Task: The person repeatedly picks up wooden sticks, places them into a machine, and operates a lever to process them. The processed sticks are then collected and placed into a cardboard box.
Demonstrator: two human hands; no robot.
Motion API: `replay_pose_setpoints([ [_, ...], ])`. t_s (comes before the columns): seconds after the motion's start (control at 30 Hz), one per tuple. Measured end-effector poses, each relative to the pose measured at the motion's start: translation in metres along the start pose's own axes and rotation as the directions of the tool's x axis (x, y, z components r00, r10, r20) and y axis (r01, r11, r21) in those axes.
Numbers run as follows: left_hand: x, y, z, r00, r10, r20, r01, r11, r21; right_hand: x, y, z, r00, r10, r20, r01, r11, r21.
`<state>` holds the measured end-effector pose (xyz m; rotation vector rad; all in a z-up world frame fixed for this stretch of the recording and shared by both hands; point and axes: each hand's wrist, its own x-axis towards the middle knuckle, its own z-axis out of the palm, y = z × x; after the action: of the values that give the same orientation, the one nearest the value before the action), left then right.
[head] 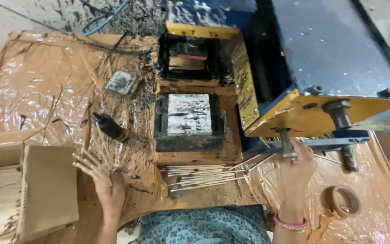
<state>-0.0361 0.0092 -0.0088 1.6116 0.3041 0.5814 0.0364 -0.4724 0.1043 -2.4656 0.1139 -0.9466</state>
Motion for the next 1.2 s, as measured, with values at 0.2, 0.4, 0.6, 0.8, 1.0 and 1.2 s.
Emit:
replay_pose_setpoints([
  [0.2, -0.03, -0.013, 0.048, 0.895, 0.08, 0.438, 0.309, 0.597, -0.74, -0.041, -0.094, -0.002, 0.877, -0.12, 0.466, -0.271, 0.676, 0.685],
  [0.4, 0.032, 0.09, 0.059, 0.849, 0.18, 0.497, -0.058, 0.966, -0.251, 0.001, -0.131, 0.014, 0.811, -0.381, 0.444, -0.246, 0.467, 0.849],
  [0.6, 0.118, 0.157, 0.08, 0.959, 0.133, 0.25, -0.118, 0.99, -0.071, 0.071, -0.214, 0.012, 0.67, -0.733, 0.115, 0.586, 0.618, 0.524],
  [0.8, 0.112, 0.147, 0.101, 0.97, 0.113, 0.216, -0.06, 0.97, -0.238, 0.053, -0.169, 0.035, 0.725, -0.642, 0.249, 0.527, 0.75, 0.401],
  [1.0, 0.09, 0.117, 0.11, 0.984, 0.143, 0.106, -0.089, 0.911, -0.403, 0.049, -0.17, 0.024, 0.709, -0.679, 0.194, 0.616, 0.729, 0.3],
  [1.2, 0.112, 0.13, 0.126, 0.998, 0.057, -0.033, -0.065, 0.909, -0.413, 0.072, -0.203, 0.026, 0.687, -0.701, 0.192, 0.678, 0.714, 0.175],
])
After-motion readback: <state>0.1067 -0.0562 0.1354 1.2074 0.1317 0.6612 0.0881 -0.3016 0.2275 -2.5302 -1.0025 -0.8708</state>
